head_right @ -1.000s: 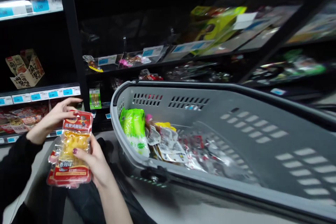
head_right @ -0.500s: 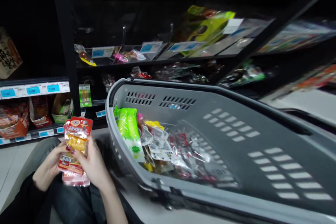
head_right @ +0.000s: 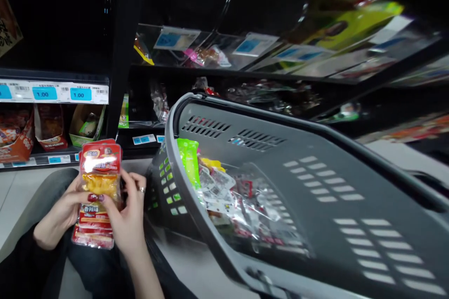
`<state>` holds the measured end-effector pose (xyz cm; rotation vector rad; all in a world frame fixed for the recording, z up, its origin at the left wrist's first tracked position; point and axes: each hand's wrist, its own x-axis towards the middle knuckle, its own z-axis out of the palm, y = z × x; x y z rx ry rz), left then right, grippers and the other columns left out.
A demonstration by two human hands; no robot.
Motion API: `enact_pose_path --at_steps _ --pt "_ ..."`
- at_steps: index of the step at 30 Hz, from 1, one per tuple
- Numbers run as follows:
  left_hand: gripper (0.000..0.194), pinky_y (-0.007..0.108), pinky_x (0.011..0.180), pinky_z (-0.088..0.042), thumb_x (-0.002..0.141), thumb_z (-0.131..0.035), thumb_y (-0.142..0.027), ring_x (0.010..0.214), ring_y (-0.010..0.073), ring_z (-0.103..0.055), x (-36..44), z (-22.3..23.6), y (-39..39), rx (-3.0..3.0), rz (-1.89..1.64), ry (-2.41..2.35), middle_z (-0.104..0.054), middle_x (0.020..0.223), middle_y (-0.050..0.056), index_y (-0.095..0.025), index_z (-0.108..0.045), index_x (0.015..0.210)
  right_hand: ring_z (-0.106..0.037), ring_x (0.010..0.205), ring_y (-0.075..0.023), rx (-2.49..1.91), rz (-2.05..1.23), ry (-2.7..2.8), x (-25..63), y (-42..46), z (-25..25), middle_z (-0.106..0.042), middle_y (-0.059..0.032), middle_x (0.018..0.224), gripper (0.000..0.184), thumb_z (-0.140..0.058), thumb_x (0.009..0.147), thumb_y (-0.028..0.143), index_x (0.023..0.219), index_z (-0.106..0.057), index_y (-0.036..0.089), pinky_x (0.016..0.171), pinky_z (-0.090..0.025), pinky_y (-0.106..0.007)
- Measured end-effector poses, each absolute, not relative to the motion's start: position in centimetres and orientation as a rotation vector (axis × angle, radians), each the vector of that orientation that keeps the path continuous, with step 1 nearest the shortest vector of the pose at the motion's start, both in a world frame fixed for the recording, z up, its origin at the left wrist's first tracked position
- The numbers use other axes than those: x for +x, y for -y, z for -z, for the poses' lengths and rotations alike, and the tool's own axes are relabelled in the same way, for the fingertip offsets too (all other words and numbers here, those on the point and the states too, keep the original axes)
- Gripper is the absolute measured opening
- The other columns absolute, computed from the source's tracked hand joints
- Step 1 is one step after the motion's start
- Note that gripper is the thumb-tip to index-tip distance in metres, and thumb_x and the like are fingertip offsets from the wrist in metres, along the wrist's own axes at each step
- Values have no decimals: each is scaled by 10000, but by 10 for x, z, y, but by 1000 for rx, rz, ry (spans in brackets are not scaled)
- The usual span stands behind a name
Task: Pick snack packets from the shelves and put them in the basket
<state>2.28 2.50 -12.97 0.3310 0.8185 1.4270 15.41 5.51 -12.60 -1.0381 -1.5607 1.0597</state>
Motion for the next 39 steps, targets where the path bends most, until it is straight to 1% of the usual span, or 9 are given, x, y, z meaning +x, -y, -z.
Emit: enact_pose_path --at_steps 3,7,12,17,20,27,32,36,39 --pt "587 300 685 -536 528 -689 -5 822 252 -669 21 129 -26 336 -1442 -825 -703 918 52 -202 -531 1058 -453 809 -186 -1113 -898 1569 151 -52 124 -446 -21 910 422 -661 702 223 1096 -515 263 709 -393 -319" --pt "604 323 735 -532 537 -706 -27 862 265 -662 20 126 -27 359 -1442 -833 -696 957 61 -209 -526 1085 -419 602 -127 -1089 -1190 1514 151 -52 122 -433 47 676 185 -605 746 197 885 -490 234 578 -365 -258" --pt "683 346 774 -525 507 -762 -68 884 271 -658 22 129 -28 360 -1461 -838 -695 960 51 -236 -509 1119 -469 649 -137 -1052 -1403 1450 154 -54 119 -496 30 723 163 -625 739 235 814 -481 219 604 -389 -258" --pt "482 372 710 -542 502 -810 -261 755 268 -681 22 140 -28 154 -1510 -932 -702 732 34 -187 -548 899 -538 745 -169 -1029 -1472 1353 156 -53 111 -577 10 787 164 -637 737 246 818 -496 226 686 -432 -278" --pt "427 372 689 -544 539 -787 -246 728 261 -683 22 139 -29 99 -1484 -981 -699 699 26 -181 -547 886 -549 717 -159 -966 -1546 1285 158 -55 110 -590 18 758 168 -649 728 242 820 -508 232 667 -443 -268" --pt "344 329 643 -542 641 -697 -190 672 223 -681 21 136 -34 200 -1487 -1049 -707 743 31 -165 -564 957 -562 693 -154 -867 -1480 1061 172 -58 106 -628 8 785 327 -707 680 271 971 -557 257 661 -459 -267" --pt "370 305 608 -540 655 -677 -181 651 208 -678 19 138 -36 177 -1484 -1045 -703 741 25 -172 -544 1000 -614 763 -204 -719 -1892 898 172 -53 91 -646 -25 901 361 -641 677 247 1033 -580 268 706 -484 -332" --pt "337 301 586 -536 662 -671 -188 623 206 -672 18 137 -37 179 -1508 -1077 -696 692 20 -165 -544 974 -616 725 -195 -773 -1908 868 172 -55 86 -641 0 935 660 -616 651 207 1254 -411 379 689 -490 -353" --pt "335 303 592 -535 661 -674 -199 634 208 -673 17 139 -38 194 -1503 -1084 -700 711 31 -163 -548 969 -608 754 -217 -815 -1873 899 175 -57 87 -632 -13 907 607 -593 637 235 1214 -448 353 700 -481 -376"
